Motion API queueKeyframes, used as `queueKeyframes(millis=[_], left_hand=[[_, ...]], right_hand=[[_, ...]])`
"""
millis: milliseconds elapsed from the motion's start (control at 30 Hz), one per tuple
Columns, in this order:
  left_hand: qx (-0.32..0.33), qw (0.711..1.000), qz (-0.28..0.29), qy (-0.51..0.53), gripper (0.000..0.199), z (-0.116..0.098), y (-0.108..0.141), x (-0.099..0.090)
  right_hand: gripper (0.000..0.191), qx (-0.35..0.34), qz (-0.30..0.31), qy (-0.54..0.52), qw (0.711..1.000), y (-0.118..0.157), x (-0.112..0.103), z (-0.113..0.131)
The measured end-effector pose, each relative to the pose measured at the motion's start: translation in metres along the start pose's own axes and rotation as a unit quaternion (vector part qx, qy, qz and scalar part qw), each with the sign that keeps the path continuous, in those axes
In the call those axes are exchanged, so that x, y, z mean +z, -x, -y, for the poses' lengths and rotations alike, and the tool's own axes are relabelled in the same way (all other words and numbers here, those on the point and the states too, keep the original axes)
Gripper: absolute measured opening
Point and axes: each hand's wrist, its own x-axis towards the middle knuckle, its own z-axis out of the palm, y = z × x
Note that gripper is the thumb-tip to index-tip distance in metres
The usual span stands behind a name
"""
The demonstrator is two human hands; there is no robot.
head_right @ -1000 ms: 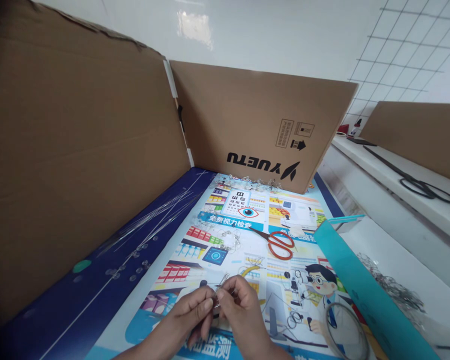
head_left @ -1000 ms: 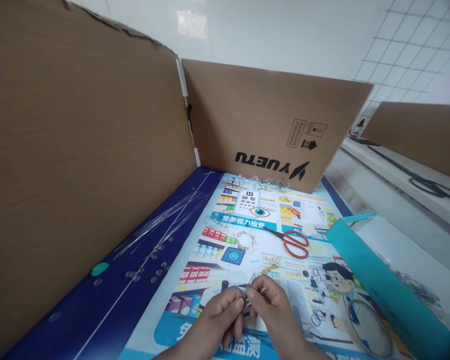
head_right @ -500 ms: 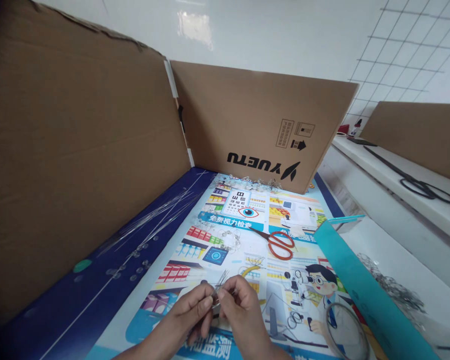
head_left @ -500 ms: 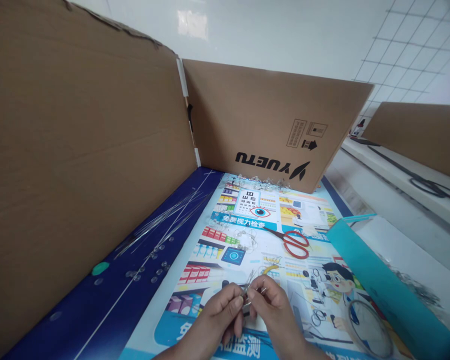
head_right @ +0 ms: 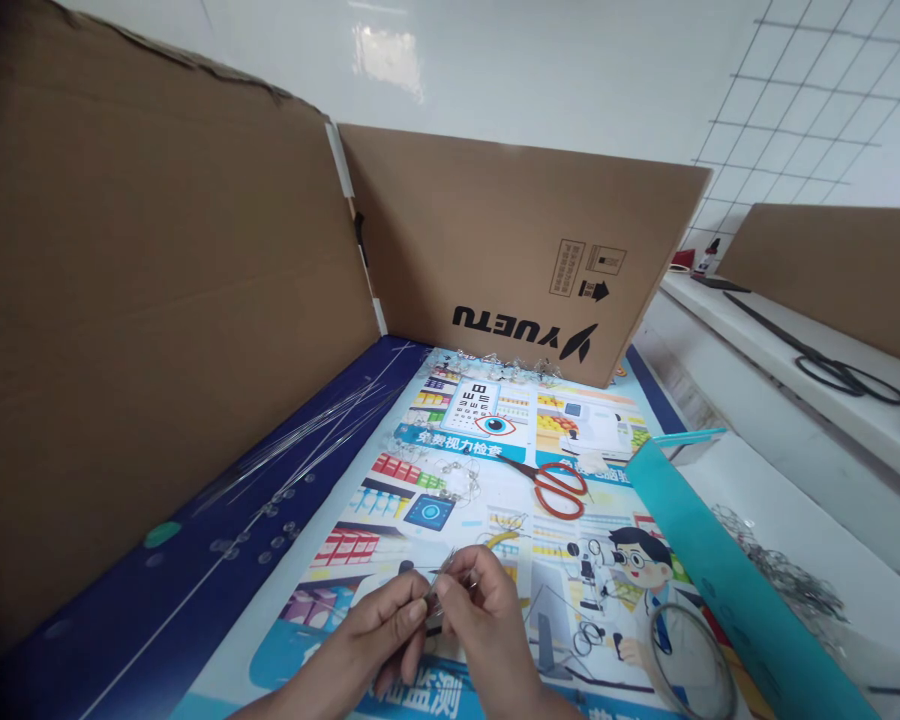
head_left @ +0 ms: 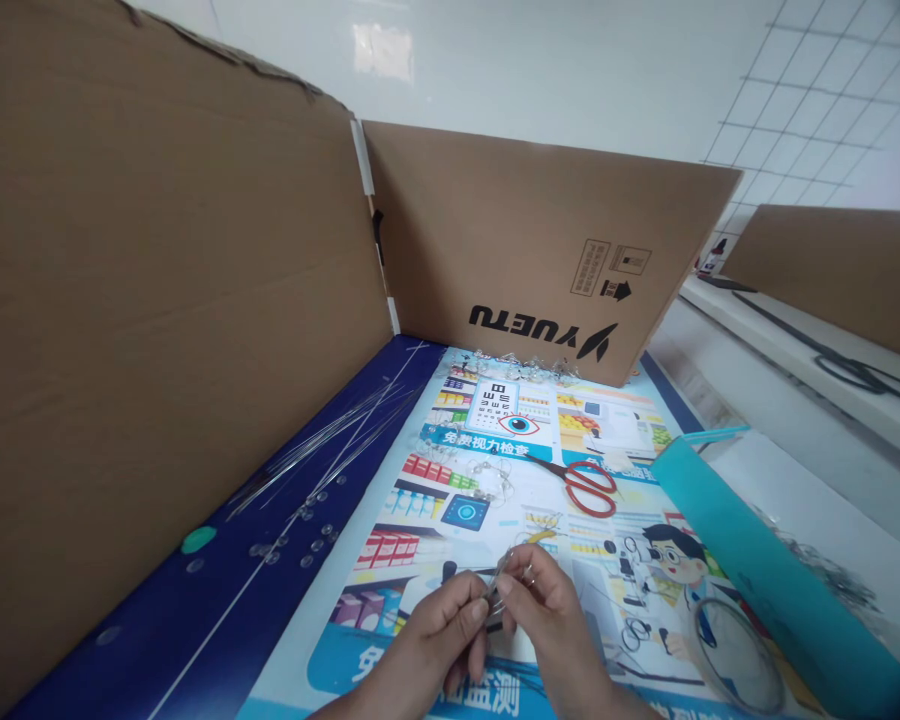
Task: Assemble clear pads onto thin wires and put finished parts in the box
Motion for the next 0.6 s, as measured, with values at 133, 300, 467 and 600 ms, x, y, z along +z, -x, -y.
queueKeyframes(millis=[133,300,467,600], left_hand=[[-0.002,1.0,0.002,0.01,0.032,-0.0002,-0.0006,0.0002],[-0.001,1.0,-0.007,0.005,0.033,-0.0017,-0.0004,0.0009],[-0.001,1.0,-0.021,-0.004,0.033,-0.0032,0.0008,0.0007],[-0.004,1.0,-0.027,-0.002,0.032,-0.0049,0.0,-0.0001]], right_hand=[[0.019,0.002,0.001,0.014,1.0,-0.0018,0.0,0.0018],[0.018,0.006,0.0,0.012,1.0,-0.0037,-0.0004,-0.0008],[0.018,0.003,0.004,0.006,1.0,-0.0021,-0.0011,-0.0035],[0.02,-0.002,0.006,-0.003,1.0,-0.0018,-0.0004,-0.0029]])
